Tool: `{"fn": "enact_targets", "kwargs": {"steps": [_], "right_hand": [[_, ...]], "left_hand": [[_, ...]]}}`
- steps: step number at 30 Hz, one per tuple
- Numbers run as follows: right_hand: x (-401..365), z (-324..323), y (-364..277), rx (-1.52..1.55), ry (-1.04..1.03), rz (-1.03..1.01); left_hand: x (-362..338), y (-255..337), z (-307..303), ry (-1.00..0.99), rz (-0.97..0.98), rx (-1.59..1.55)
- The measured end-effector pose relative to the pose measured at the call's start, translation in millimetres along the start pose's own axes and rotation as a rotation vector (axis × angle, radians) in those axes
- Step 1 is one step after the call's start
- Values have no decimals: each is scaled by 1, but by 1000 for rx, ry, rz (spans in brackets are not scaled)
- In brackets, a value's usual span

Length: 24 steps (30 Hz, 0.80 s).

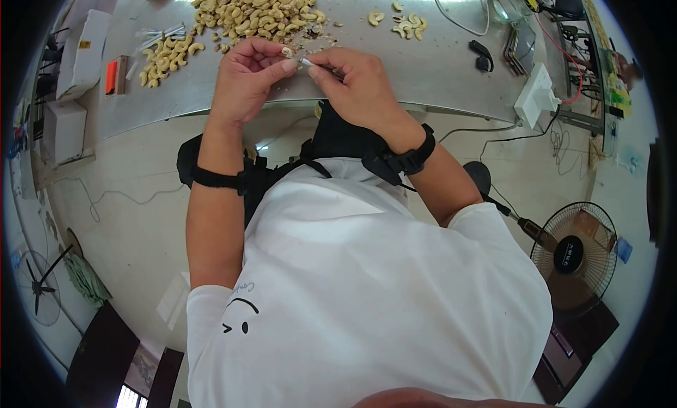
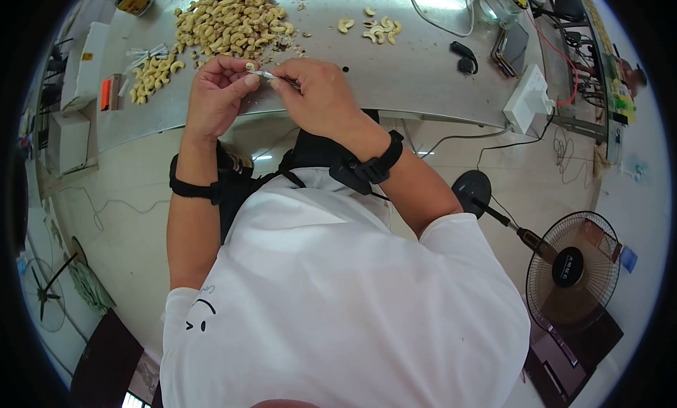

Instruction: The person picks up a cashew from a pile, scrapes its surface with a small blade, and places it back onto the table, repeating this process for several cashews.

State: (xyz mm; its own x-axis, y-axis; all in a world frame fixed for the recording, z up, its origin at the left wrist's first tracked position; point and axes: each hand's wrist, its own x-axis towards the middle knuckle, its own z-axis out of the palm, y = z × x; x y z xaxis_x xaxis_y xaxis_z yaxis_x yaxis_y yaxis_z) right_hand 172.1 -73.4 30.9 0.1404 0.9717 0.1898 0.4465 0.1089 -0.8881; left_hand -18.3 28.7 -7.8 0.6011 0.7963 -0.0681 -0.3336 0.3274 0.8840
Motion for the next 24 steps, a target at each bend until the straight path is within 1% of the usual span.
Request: {"fn": "enact_targets", "kwargs": {"steps": [4,7,11,14,17,18,19,21,23,24], "right_hand": [[1,0,-2,6,-1,34],[4,6,8,-34,151,17],[2,3,4,-1,83,7],[2,1,0,17,24,17],[-1,8,-1,22,-3,4],[-3,11,3,-15,-11,6],[-2,6,8,-75,3,6],[-1,2,7,-120,34,-42],[-1,2,8,-101,151,-89],[-3,3,9,-101,169,-83]], "left_hand": [[0,0,0,-6,1,-9],[0,0,-1,-24,-14,8],[-1,1,0,-16,-8,-21],[1,0,-2,7,-16,47],[-1,0,4,64,-14,64],[-3,0,3,113,-33,135],[-3,-2,2,134,-37,196],[0,-2,6,32,-5,34],[-4,3,7,11,-37,69],[-4,4,6,17,-52,49]]}}
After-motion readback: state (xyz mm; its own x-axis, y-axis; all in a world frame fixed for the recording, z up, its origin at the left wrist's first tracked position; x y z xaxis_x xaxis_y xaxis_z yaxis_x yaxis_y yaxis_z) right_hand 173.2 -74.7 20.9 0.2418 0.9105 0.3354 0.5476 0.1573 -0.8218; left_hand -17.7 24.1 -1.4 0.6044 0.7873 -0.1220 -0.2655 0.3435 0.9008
